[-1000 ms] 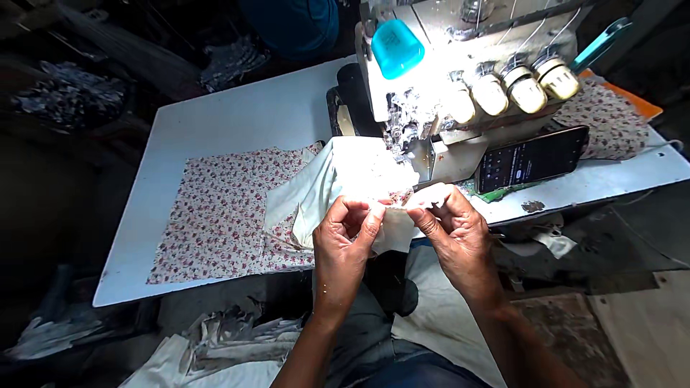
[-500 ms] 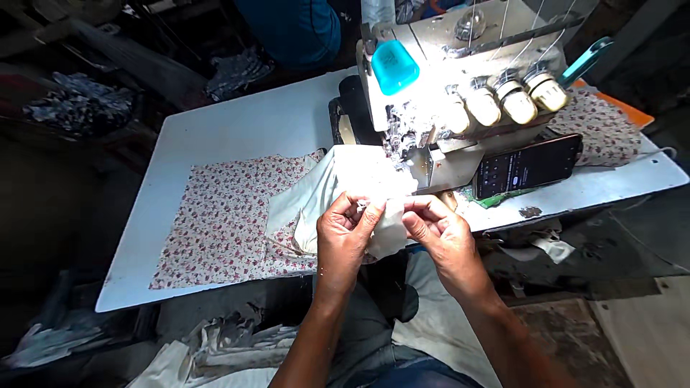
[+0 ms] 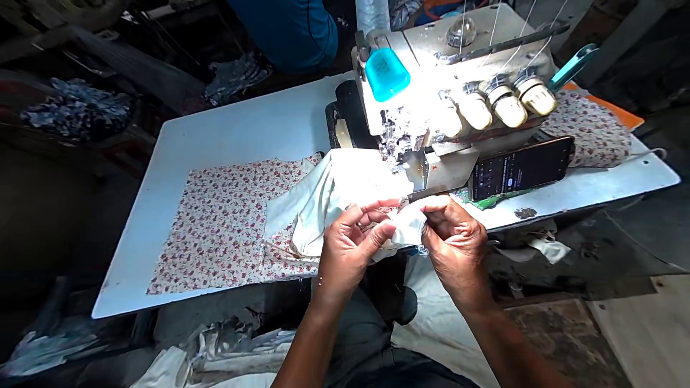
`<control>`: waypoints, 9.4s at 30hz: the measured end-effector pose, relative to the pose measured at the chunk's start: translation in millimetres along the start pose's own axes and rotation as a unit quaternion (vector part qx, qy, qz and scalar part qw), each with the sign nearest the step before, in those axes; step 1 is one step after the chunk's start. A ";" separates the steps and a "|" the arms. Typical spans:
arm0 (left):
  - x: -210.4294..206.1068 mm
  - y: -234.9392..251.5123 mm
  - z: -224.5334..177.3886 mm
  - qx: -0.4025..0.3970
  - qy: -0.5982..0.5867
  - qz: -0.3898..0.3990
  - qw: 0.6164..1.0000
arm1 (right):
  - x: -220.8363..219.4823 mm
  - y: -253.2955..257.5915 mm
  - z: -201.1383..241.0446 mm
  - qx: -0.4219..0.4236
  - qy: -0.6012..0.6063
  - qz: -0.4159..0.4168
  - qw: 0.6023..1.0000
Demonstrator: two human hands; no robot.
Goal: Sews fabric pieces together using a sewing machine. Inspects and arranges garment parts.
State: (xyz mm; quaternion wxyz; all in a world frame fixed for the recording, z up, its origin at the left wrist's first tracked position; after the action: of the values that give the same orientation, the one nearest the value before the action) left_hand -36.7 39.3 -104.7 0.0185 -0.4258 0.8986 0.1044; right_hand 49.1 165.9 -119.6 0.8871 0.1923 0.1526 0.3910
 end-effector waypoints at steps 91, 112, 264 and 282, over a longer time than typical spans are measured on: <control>21.3 78.2 -38.6 -0.150 0.596 0.172 0.770 | 21.1 24.9 -30.5 -0.122 -0.094 0.108 0.982; 20.3 80.2 -33.1 -0.133 0.595 0.150 0.778 | 20.1 26.4 -33.4 -0.122 -0.105 0.093 0.983; 16.3 70.8 -33.8 -0.023 0.314 0.029 0.949 | -2.7 25.8 6.1 -0.092 -0.101 0.138 0.981; 27.1 113.4 -31.7 0.143 0.284 0.040 0.947 | -19.6 21.0 7.4 0.024 -0.206 0.017 0.978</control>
State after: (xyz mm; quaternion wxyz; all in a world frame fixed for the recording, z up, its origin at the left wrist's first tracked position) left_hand -139.4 82.0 -57.5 -0.1811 -0.3940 0.8885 -0.1504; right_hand 26.2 162.6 -101.1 0.8880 0.2920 -0.0272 0.3543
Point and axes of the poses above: each hand's wrist, its own y-axis towards the middle knuckle, its own x-axis out of the back of the hand, z = x × y, the point moved 4 cm from there along y, towards the middle knuckle, and after that the axes turned 1 degree about -y, right-handed, at the moved point
